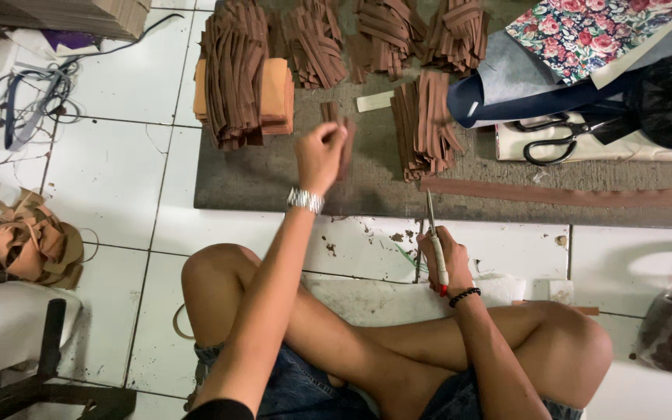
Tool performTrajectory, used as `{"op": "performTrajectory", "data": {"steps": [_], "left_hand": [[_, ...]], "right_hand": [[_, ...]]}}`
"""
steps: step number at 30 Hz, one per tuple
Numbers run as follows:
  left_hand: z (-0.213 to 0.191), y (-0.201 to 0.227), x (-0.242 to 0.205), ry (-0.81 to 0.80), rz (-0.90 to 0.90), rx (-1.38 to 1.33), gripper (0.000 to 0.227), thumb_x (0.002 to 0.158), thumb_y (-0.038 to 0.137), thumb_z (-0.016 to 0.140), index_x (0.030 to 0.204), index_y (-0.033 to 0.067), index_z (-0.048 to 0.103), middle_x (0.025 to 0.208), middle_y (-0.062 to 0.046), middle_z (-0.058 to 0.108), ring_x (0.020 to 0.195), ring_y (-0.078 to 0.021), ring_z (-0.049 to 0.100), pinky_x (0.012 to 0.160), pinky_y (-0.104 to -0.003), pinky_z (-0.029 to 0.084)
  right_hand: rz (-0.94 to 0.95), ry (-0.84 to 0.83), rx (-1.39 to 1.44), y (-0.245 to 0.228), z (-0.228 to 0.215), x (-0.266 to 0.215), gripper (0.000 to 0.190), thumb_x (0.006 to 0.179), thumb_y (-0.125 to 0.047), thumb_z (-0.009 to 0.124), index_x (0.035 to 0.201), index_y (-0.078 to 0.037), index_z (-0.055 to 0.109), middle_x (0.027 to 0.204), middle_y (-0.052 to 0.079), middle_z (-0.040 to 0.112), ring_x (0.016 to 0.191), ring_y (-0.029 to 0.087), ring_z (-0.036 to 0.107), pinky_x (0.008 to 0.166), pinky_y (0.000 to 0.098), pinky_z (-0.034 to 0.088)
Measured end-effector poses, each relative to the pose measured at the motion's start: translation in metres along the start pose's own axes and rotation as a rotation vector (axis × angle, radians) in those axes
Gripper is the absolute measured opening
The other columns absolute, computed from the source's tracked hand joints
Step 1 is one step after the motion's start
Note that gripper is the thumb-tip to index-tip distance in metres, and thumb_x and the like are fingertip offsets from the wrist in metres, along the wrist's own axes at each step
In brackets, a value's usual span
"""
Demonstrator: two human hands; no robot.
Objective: The person sits on the floor and uses scissors to cut a long strip of brown fabric into smaller, uniform pieces. They repeatedly measure the fabric by hand, cut a segment, and place it onto a growing pile of cut pieces on the floor.
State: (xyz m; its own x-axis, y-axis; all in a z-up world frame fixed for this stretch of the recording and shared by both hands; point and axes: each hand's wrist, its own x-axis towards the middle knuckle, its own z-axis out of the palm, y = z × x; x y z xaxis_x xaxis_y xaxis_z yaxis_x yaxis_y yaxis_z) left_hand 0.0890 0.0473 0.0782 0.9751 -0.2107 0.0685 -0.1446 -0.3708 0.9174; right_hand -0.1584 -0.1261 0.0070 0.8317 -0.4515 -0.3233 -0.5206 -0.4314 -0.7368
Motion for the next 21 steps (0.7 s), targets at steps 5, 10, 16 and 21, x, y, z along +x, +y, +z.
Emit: {"op": "performTrajectory", "data": {"steps": [5,10,16,21], "left_hand": [[0.013,-0.053,0.046,0.112,0.116,0.262,0.041,0.100,0.017,0.059,0.132,-0.0084,0.058,0.120,-0.034,0.065,0.111,-0.0460,0.065,0.095,-0.053,0.053],[0.024,-0.023,-0.014,0.141,0.297,0.558,0.036,0.101,0.012,0.058,0.135,0.0025,0.057,0.128,-0.024,0.059,0.122,-0.0442,0.057,0.098,-0.058,0.047],[0.098,-0.045,-0.058,0.001,0.831,0.375,0.021,0.094,0.013,0.061,0.113,0.0148,0.070,0.113,-0.006,0.067,0.108,-0.0284,0.063,0.089,-0.042,0.049],[0.130,0.011,-0.101,-0.599,0.776,0.532,0.055,0.104,0.031,0.041,0.148,0.0002,0.046,0.151,-0.028,0.048,0.144,-0.0399,0.043,0.121,-0.050,0.032]], "right_hand": [[-0.018,-0.006,-0.037,0.001,0.000,-0.002,0.028,0.096,-0.042,0.063,0.102,-0.015,0.062,0.061,0.019,0.064,0.075,0.043,0.071,0.072,0.0513,0.055],[-0.010,-0.058,-0.143,-0.006,0.001,-0.007,0.037,0.096,-0.039,0.065,0.118,-0.010,0.062,0.074,0.017,0.072,0.080,0.043,0.074,0.078,0.0527,0.058],[-0.006,-0.150,-0.635,-0.020,-0.005,-0.030,0.043,0.087,-0.026,0.066,0.128,-0.026,0.051,0.097,0.011,0.076,0.095,0.039,0.075,0.086,0.0539,0.060],[-0.052,-0.288,-0.753,-0.012,0.000,-0.037,0.059,0.091,-0.041,0.062,0.144,-0.019,0.050,0.132,0.009,0.065,0.115,0.035,0.069,0.094,0.0523,0.059]]}}
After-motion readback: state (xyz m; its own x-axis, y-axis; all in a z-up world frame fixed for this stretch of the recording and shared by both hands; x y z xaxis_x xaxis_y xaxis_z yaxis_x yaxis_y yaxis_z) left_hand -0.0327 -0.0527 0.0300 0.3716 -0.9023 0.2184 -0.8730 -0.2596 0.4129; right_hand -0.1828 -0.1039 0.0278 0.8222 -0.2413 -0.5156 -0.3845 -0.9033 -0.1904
